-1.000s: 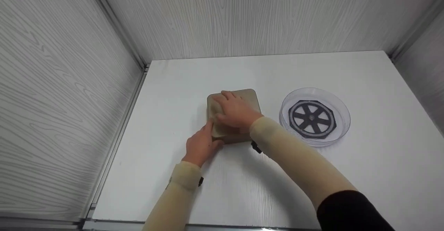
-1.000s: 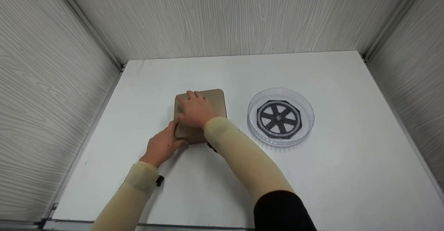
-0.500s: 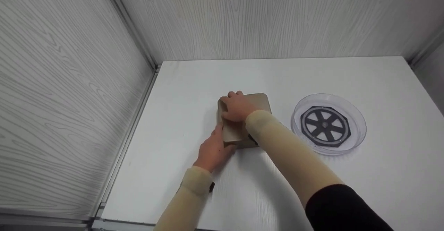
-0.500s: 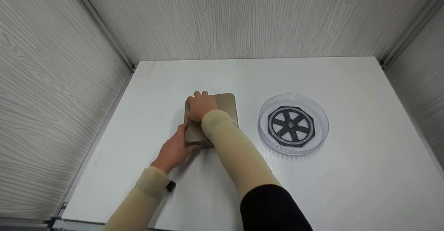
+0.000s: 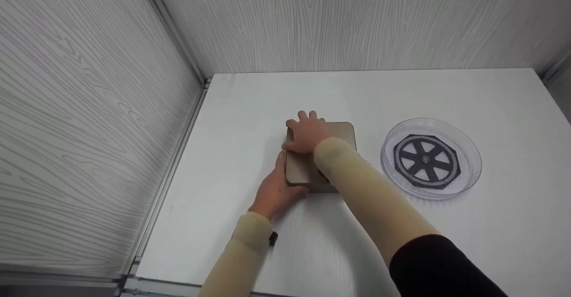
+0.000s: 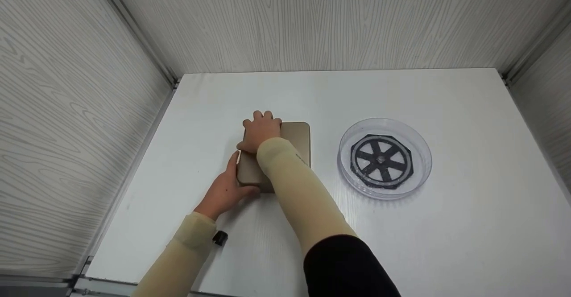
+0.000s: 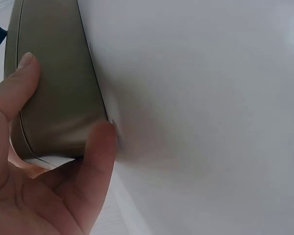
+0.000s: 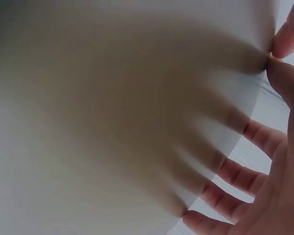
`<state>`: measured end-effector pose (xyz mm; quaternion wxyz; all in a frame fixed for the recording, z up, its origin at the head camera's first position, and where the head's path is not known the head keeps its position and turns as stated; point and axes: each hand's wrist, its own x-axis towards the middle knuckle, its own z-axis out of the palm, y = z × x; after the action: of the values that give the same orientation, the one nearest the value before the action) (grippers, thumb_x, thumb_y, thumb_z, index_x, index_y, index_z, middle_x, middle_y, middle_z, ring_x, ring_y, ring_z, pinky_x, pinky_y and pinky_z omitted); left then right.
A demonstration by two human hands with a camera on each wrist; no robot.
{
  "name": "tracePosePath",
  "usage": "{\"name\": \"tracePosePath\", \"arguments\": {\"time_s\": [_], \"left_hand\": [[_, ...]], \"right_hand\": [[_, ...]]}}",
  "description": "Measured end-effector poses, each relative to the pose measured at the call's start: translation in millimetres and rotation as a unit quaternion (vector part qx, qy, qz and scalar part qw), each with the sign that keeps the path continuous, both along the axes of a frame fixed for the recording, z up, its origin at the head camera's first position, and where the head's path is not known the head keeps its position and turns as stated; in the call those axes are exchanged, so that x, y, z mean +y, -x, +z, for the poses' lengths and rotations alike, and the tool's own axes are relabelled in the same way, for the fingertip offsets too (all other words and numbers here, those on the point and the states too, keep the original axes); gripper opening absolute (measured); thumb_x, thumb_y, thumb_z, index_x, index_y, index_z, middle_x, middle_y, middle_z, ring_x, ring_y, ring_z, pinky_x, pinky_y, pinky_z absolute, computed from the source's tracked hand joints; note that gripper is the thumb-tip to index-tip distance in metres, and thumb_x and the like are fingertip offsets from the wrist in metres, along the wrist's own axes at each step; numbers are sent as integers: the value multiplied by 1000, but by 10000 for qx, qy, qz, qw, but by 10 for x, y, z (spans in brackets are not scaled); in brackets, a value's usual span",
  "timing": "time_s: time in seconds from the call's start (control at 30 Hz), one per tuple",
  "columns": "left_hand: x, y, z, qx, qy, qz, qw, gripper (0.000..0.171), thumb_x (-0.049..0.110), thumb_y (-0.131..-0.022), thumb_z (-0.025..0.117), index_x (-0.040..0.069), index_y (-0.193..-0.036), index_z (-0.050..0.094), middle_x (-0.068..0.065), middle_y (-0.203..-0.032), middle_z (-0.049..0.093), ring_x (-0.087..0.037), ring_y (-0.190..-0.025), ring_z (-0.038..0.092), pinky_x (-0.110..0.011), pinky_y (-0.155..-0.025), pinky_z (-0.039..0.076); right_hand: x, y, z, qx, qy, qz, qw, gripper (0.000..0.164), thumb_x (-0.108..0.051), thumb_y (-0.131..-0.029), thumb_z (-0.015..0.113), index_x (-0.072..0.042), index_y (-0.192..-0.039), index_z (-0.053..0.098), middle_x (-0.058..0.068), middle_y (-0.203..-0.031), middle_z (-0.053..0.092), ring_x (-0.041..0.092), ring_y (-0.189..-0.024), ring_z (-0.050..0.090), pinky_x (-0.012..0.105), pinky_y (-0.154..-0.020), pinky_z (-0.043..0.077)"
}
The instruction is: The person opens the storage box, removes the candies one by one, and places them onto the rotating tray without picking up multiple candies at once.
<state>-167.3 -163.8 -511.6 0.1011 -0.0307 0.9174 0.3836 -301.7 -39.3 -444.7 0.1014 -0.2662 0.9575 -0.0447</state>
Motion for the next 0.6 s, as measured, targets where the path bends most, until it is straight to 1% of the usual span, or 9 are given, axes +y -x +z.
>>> {"name": "tracePosePath", "arguments": {"time_s": [0.13, 0.23, 0.3, 0.43, 0.6], "left_hand": [[-9, 15, 4, -65, -36, 48, 10000, 116, 41, -79, 83, 20, -164, 7, -6, -154, 45, -19, -127, 50, -42, -105, 42], [-24, 18, 7, -73, -82, 74, 9999, 115, 42, -78, 84, 20, -164, 10, -5, -150, 48, -18, -125, 51, -42, -104, 43], [-30, 15, 4, -60, -101, 79, 9999, 115, 43, -78, 83, 20, -164, 10, -5, -149, 49, -18, -124, 52, -41, -103, 43], [-29, 5, 8, -47, -32, 71, 10000, 115, 45, -77, 83, 20, -163, 12, -6, -151, 48, -19, -127, 51, -42, -104, 42], [-10, -23, 11, -126, -34, 33, 9999, 114, 43, -77, 83, 21, -163, 12, -6, -153, 45, -20, -130, 49, -44, -106, 41]], "right_hand": [[-10, 20, -11, -112, 41, -64, 9999, 75, -62, -91, 59, -19, -150, 46, 16, -141, 44, 38, -122, 42, 58, -99, 42], [-37, 67, -28, -210, 71, -127, 9997, 77, -63, -89, 61, -18, -150, 46, 15, -140, 44, 37, -122, 42, 57, -100, 41], [-49, 105, -44, -270, 76, -177, 9995, 82, -65, -87, 62, -15, -149, 45, 14, -140, 44, 36, -122, 42, 57, -101, 40], [-50, 167, -62, -416, 178, -334, 9984, 92, -68, -81, 67, -8, -148, 45, 14, -138, 45, 35, -121, 42, 57, -102, 38], [-27, 224, -94, -559, 227, -562, 9966, 95, -70, -76, 70, -7, -144, 48, 14, -130, 49, 34, -118, 43, 57, -102, 37]]}}
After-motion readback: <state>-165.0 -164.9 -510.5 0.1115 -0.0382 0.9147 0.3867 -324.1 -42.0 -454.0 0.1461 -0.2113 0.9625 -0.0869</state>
